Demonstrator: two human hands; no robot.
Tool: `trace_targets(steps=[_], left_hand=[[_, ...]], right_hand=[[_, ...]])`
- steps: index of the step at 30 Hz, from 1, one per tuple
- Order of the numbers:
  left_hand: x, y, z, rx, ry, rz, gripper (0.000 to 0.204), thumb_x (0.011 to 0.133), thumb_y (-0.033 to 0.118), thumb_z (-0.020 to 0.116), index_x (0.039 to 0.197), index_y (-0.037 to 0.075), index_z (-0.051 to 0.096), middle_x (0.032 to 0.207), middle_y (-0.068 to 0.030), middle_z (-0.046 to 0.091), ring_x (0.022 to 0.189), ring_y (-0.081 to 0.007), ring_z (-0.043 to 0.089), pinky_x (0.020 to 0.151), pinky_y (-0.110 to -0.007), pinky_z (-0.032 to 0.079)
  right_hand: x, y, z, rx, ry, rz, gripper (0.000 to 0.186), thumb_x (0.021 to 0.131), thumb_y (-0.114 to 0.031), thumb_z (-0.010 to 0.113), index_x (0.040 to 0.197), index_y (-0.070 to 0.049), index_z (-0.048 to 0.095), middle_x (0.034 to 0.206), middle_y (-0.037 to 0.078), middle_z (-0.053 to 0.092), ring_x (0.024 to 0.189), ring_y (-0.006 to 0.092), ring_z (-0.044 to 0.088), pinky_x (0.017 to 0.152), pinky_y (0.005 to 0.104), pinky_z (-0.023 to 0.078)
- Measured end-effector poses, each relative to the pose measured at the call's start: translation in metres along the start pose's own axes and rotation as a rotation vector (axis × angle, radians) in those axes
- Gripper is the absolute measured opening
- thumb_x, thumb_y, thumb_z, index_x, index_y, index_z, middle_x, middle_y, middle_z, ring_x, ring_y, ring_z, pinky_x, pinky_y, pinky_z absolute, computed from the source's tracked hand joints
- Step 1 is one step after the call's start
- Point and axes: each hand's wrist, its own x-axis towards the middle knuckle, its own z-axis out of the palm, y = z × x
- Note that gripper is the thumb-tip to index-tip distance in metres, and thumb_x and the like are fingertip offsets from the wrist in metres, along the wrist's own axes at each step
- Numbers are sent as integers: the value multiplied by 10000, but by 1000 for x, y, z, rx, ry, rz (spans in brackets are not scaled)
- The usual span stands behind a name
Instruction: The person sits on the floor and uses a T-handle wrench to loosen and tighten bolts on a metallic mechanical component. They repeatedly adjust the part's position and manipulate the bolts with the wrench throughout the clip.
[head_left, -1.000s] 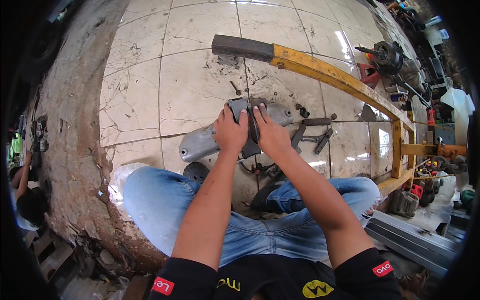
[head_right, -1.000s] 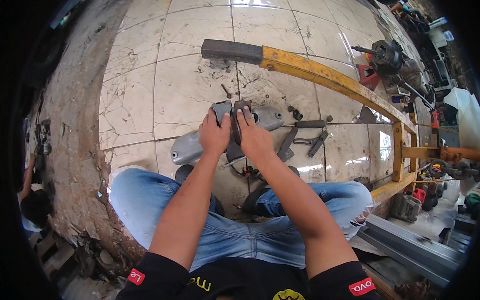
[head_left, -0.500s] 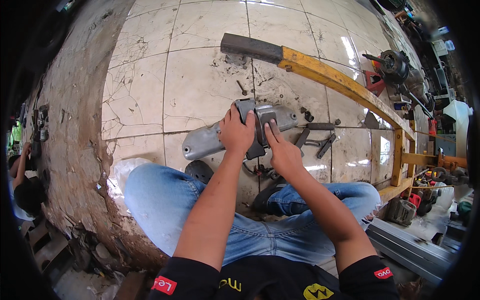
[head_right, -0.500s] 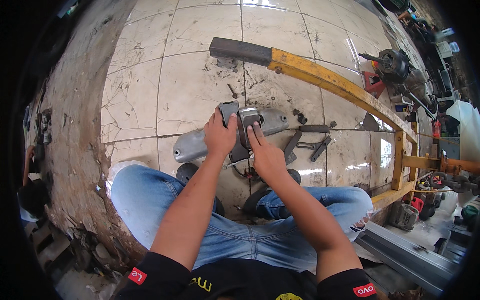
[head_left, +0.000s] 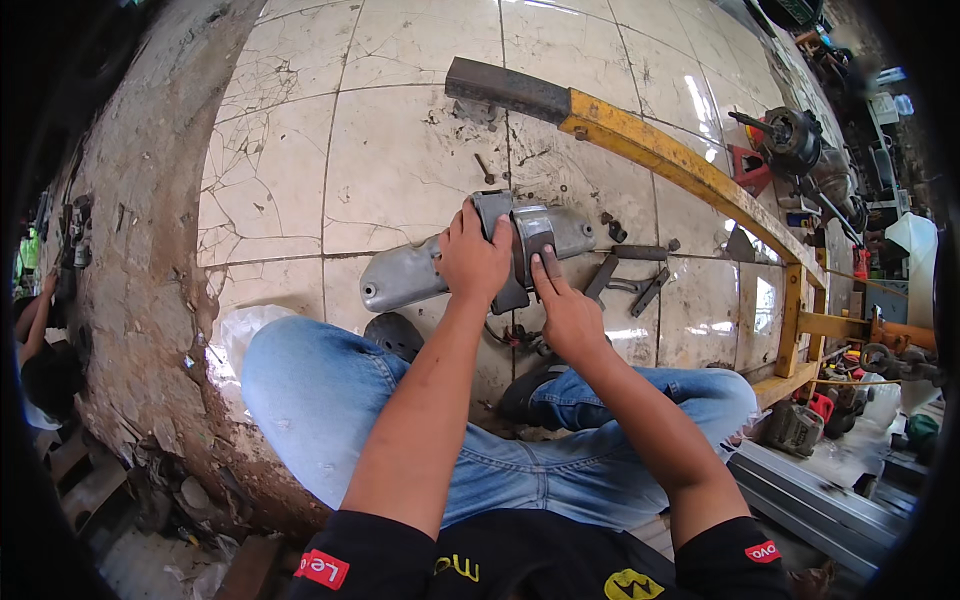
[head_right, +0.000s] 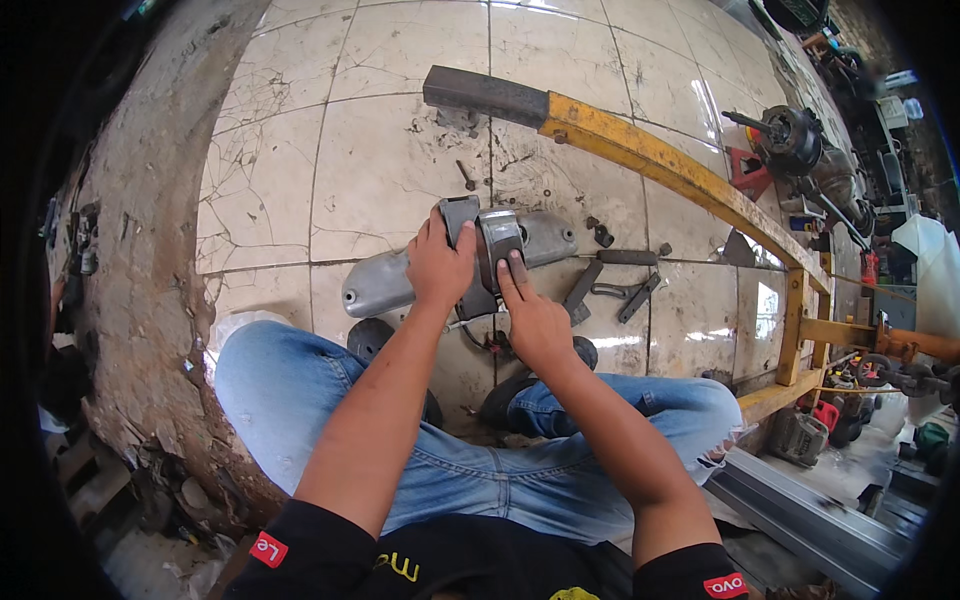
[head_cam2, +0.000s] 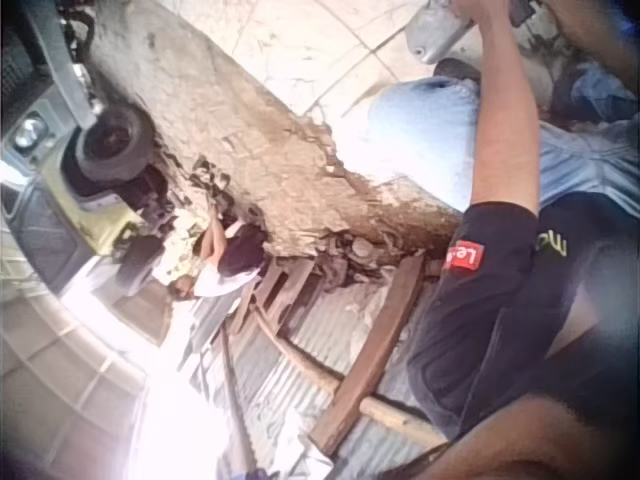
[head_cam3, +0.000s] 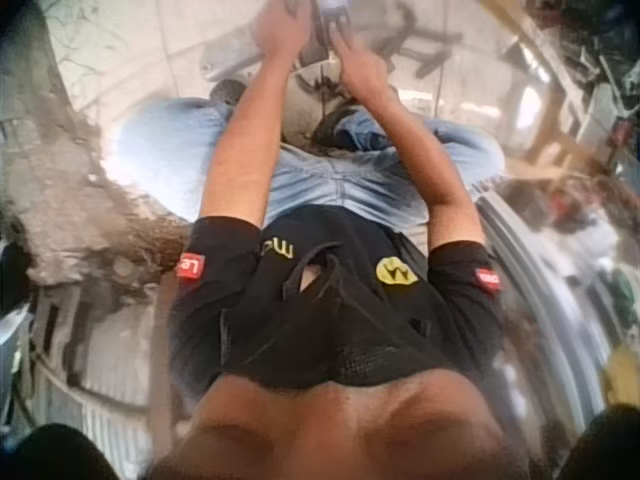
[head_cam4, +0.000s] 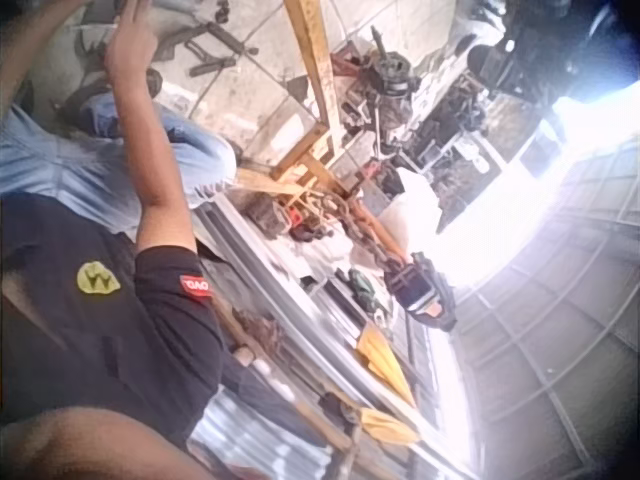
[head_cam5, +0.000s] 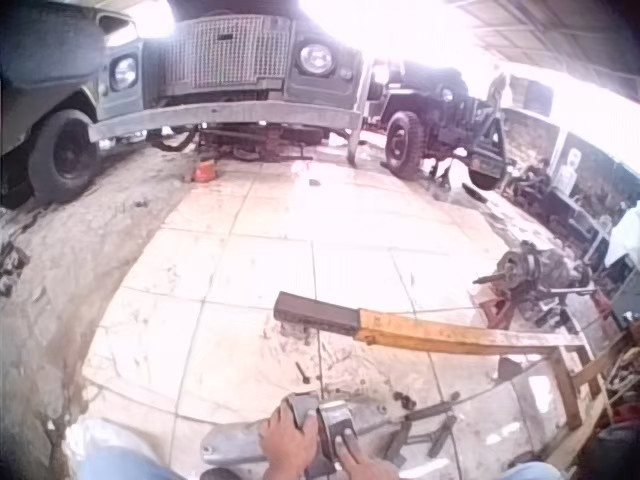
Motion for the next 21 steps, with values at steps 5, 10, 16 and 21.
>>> trace_targets(steps=[5,10,16,21], left_hand=[[4,6,-3,-8,-20,3,721,938,549,515,1506,122,393,1483,-111,478,1340,-357,435,1035,-632,354],[3,1,-2,12,0,3,714,941,542,517,1504,119,398,1479,-113,483,1331,-363,442,1031,-631,359],[2,2,-2,-17,20,23,704,943,540,518,1487,103,425,1472,-121,492,1324,-375,446,1033,-614,369],[10,5,2,22,2,-3,711,943,554,509,1487,103,424,1464,-128,498,1319,-383,449,1033,-594,384]], right_hand=[[50,-2,-9,19,76,39,777,785,-4,540,1530,-124,354,1602,104,332,836,369,694,685,454,560],[16,1,-6,47,-1,16,782,784,4,529,1534,-126,346,1619,107,292,840,376,692,703,470,561],[-3,6,11,55,12,12,855,744,19,551,1553,-129,315,1633,116,252,885,386,683,708,468,556],[20,-5,1,153,32,78,879,729,36,541,1560,-107,293,1620,129,278,922,404,671,731,477,551]])
